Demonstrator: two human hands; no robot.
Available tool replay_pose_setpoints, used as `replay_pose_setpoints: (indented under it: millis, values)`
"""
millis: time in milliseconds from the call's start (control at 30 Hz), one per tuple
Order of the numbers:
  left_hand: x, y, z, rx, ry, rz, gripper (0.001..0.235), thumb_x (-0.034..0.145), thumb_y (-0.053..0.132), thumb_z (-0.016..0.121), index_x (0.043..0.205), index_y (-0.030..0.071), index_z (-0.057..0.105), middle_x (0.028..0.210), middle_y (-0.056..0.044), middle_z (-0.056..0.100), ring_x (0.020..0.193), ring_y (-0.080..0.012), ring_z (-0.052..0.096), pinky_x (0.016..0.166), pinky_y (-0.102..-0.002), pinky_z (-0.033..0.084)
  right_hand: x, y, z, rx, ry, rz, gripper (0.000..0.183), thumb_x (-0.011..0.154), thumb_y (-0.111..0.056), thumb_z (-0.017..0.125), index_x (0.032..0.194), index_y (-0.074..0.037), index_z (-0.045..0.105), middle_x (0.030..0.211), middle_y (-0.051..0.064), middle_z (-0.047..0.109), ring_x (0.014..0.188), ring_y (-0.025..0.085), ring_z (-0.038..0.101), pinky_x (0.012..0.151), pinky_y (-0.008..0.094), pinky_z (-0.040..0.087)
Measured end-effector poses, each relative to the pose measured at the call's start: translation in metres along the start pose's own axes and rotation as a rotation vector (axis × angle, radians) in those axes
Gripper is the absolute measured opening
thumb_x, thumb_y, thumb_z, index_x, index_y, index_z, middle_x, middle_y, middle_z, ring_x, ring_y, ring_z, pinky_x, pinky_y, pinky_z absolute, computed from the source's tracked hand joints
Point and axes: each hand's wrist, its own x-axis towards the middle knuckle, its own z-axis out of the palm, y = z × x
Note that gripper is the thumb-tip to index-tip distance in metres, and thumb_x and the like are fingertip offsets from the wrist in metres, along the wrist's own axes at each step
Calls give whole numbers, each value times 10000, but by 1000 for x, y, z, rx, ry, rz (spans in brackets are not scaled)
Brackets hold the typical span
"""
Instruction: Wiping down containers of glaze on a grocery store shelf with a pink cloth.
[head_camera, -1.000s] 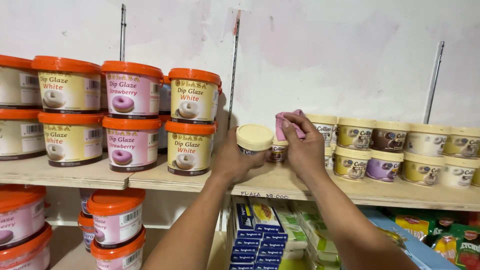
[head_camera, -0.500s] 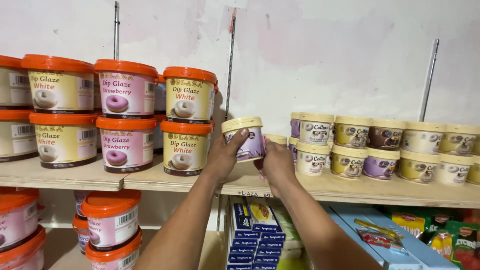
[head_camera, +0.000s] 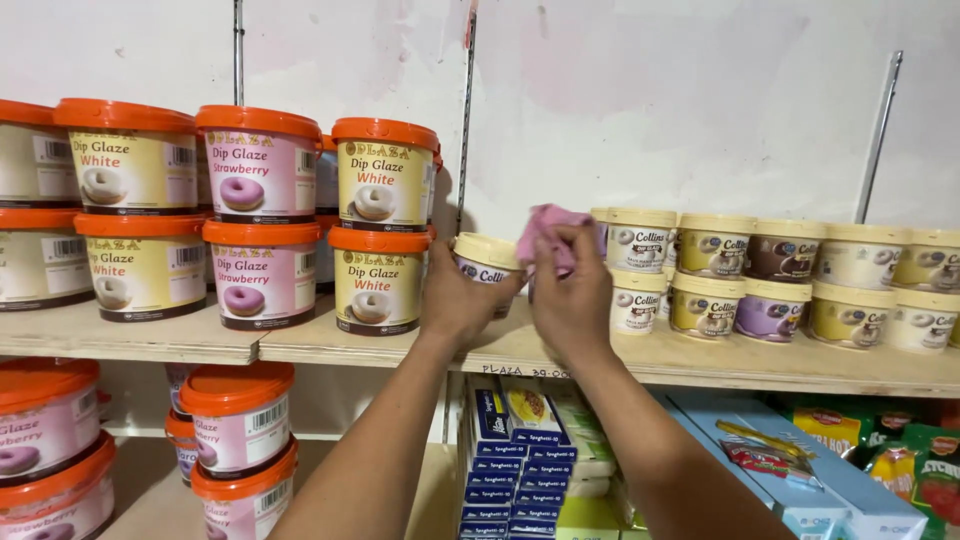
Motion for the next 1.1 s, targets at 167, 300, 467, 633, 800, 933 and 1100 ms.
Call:
replay_pose_setpoints:
  millis: [167, 300, 467, 633, 800, 933, 1100]
  values:
    - [14, -18, 6, 260, -38, 81, 779, 739, 400, 732, 1360, 15, 459, 1308, -225, 593, 1287, -422, 572, 1099, -533, 462, -10, 22, 6, -210, -188, -335, 154, 920, -222, 754, 1034, -154, 677, 876, 48, 649, 881, 318, 720, 728, 415, 579]
    - [20, -28, 3, 254, -62, 3, 995, 568, 403, 883, 1383, 50, 436, 1341, -171, 592, 1325, -366, 562, 1117, -459, 465, -14, 15, 21, -78, -80, 182, 200, 977, -265, 671, 1096, -115, 613, 1046, 208, 716, 1061, 473, 670, 857, 542, 521]
    - [9, -15, 0, 183, -82, 1, 1003, 595, 343, 910, 1403, 34, 402, 1377, -197, 575, 1344, -402, 544, 1132, -477, 451, -12, 30, 17, -4, 28, 282, 206, 950, -259, 716, 1062, -106, 637, 1144, 177, 668, 1156, 409, 638, 960, 479, 495]
    - [9, -13, 1, 208, -226, 70, 981, 610, 228, 897, 1430, 71, 381, 1422, -218, 549, 1368, -435, 518, 1140, -518, 442, 6, 16, -2, 12, 114, -20, 208, 926, -156, 783, 903, -5, 642, 1451, 199, 368, 1315, 471, 383, 1137, 568, 312]
    - [10, -24, 6, 137, -386, 177, 936, 576, 133, 893, 1370, 156, 398, 1409, -164, 604, 1382, -432, 508, 1149, -522, 420, 18, 38, -3, -97, -201, 202, 213, 974, -268, 713, 1082, -96, 647, 1238, 147, 716, 1224, 389, 638, 985, 509, 498]
    - [10, -21, 4, 126, -372, 155, 935, 566, 146, 887, 1361, 167, 397, 1373, -153, 628, 1359, -406, 535, 1118, -522, 445, 13, 31, -12, -157, -437, 326, 415, 971, -403, 640, 1331, -197, 620, 1316, 155, 686, 1293, 391, 588, 1045, 525, 482]
    - [18, -31, 6, 267, -396, 174, 1016, 517, 165, 881, 1459, 185, 501, 1450, -98, 552, 1358, -407, 510, 1146, -496, 430, 7, 47, -31, -92, -426, -16, 287, 842, -133, 797, 1098, -104, 672, 1111, 144, 704, 1098, 383, 688, 964, 487, 519]
